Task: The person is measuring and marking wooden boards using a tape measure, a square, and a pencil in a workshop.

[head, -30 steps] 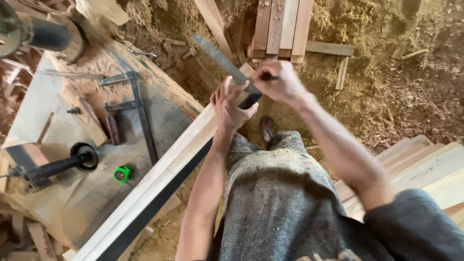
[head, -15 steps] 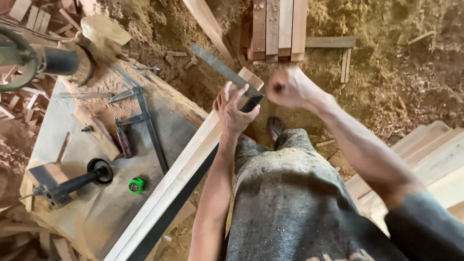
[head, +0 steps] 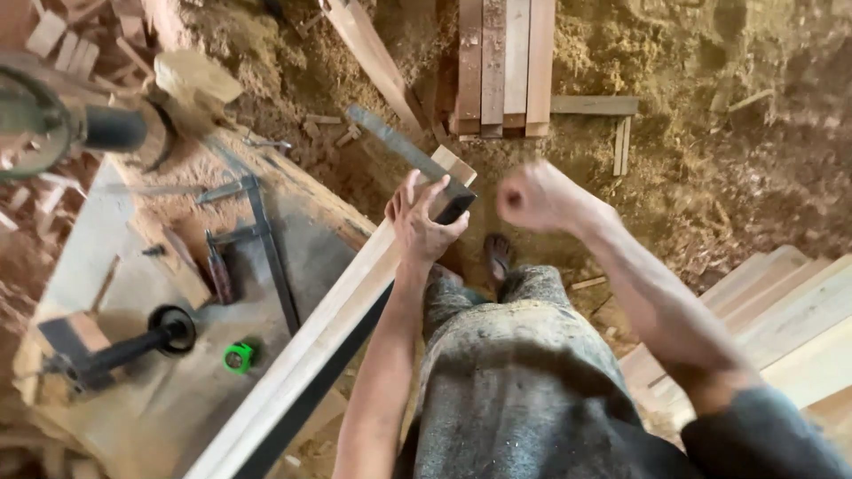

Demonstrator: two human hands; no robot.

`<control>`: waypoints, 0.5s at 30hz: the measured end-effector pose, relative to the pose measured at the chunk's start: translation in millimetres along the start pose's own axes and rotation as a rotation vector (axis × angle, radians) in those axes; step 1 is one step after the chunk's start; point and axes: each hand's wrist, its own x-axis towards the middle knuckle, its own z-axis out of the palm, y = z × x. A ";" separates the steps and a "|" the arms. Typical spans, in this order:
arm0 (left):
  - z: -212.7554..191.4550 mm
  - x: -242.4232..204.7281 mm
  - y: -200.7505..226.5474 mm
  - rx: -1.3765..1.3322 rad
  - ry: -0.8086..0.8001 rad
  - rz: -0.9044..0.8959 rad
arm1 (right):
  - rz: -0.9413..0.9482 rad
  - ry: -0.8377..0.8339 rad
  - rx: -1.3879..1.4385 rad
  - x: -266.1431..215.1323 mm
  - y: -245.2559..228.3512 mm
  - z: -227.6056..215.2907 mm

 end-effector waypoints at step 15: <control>-134.7 -140.4 54.6 -0.428 0.081 -0.203 | 0.391 -0.238 0.280 -57.1 -55.1 122.2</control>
